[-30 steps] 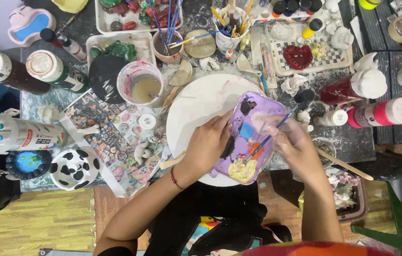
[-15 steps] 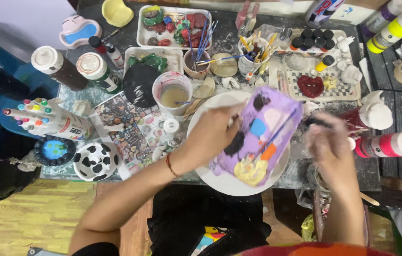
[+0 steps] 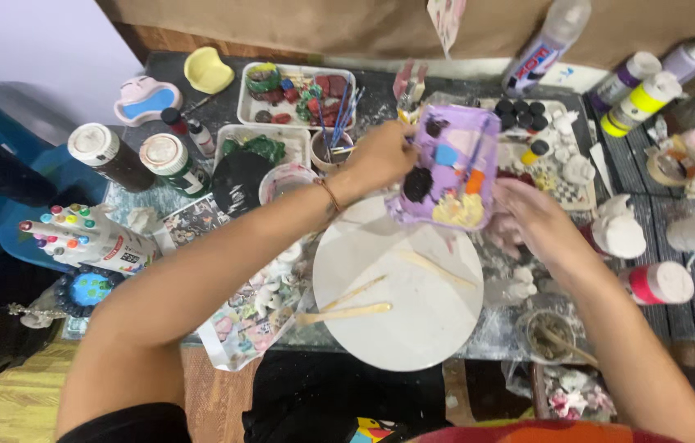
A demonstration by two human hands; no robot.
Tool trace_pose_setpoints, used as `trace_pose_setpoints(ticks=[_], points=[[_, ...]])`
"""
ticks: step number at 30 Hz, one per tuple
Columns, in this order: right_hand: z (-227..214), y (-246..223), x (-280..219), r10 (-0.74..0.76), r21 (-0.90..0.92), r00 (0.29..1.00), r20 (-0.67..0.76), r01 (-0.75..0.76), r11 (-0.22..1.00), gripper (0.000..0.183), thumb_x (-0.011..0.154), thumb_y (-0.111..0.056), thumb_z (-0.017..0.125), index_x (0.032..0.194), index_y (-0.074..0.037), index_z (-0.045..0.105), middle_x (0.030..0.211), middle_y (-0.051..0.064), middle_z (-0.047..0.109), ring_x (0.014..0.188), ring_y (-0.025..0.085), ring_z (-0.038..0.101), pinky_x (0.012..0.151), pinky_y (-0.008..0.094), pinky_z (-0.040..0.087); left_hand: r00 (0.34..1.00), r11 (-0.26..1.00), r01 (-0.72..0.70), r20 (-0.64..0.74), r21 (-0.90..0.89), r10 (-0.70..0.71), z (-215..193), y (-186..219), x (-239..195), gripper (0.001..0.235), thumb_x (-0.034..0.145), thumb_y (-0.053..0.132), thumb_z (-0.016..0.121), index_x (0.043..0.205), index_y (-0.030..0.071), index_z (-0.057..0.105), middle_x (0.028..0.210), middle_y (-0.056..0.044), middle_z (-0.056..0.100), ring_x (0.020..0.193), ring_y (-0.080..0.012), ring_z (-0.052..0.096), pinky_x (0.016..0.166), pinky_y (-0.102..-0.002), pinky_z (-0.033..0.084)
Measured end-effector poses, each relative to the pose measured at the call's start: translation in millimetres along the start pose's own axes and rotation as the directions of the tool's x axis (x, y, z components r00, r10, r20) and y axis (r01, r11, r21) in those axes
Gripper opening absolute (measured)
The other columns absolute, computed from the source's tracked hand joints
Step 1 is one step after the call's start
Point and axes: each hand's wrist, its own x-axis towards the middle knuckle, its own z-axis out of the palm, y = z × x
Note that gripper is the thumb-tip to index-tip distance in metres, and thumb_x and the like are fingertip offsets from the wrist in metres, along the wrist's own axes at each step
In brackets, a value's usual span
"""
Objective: The person paints a yellow ceramic object with a brush, then sets it aside. They then mix a grey paste in a small container using a wooden stick.
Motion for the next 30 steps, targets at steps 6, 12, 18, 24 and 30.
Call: trace_pose_setpoints(ticks=[6,12,18,24,30], points=[[14.2,-22.9,124.1,-0.05,-0.31,0.998,-0.026,0.04,0.95,0.033,0.106,-0.028,0.054,0.13,-0.007,0.065,0.091,0.003,0.066,0.066,0.013,0.055,0.055,0.026,0.042,0.972,0.977,0.21,-0.115,0.025,-0.206,-69.1,-64.2,39.6,0.024,0.086,0.016,0.067,0.097,-0.004,0.075,0.083,-0.026,0.074,0.079,-0.0313,0.079,0.076,-0.043,0.06],[52.5,-55.4,240.1,-0.283,-0.381,0.957,0.068,0.287,0.879,0.024,0.105,-0.02,0.053,0.123,-0.007,0.062,0.105,0.006,0.074,0.088,0.01,0.071,0.066,0.026,0.052,0.83,0.811,0.389,-0.215,-0.438,-0.514,-151.1,-125.6,58.5,0.027,0.083,0.015,0.058,0.093,-0.008,0.069,0.083,-0.027,0.073,0.074,-0.0412,0.078,0.063,-0.049,0.065],[97.7,-66.8,282.7,-0.4,-0.725,0.914,0.077,0.326,0.606,0.029,0.101,-0.029,0.063,0.116,-0.005,0.066,0.115,0.018,0.071,0.098,0.032,0.068,0.082,0.042,0.052,0.648,0.846,0.506,-0.72,0.165,-0.247,-162.8,-206.4,91.8,0.032,0.084,0.018,0.07,0.082,-0.013,0.069,0.091,-0.035,0.069,0.086,-0.0439,0.073,0.077,-0.047,0.061],[132.3,-69.3,311.9,-0.453,-0.796,0.871,0.191,0.407,0.447,0.031,0.099,-0.031,0.065,0.114,-0.004,0.067,0.12,0.024,0.066,0.11,0.038,0.064,0.094,0.046,0.049,0.534,0.711,0.294,-0.507,-0.638,-0.676,-160.7,-207.6,95.8,0.027,0.09,0.026,0.066,0.103,0.005,0.055,0.103,-0.031,0.071,0.092,-0.0524,0.074,0.078,-0.058,0.062],[147.1,-60.8,334.8,-0.494,-0.806,0.845,0.203,0.431,0.406,0.031,0.097,-0.03,0.067,0.112,-0.003,0.067,0.12,0.025,0.066,0.112,0.041,0.064,0.094,0.048,0.05,0.777,0.28,0.052,-0.137,-0.959,-0.614,-148.0,-163.7,96.0,0.037,0.099,0.035,0.059,0.127,0.016,0.045,0.115,-0.026,0.073,0.095,-0.0584,0.073,0.077,-0.066,0.063]])
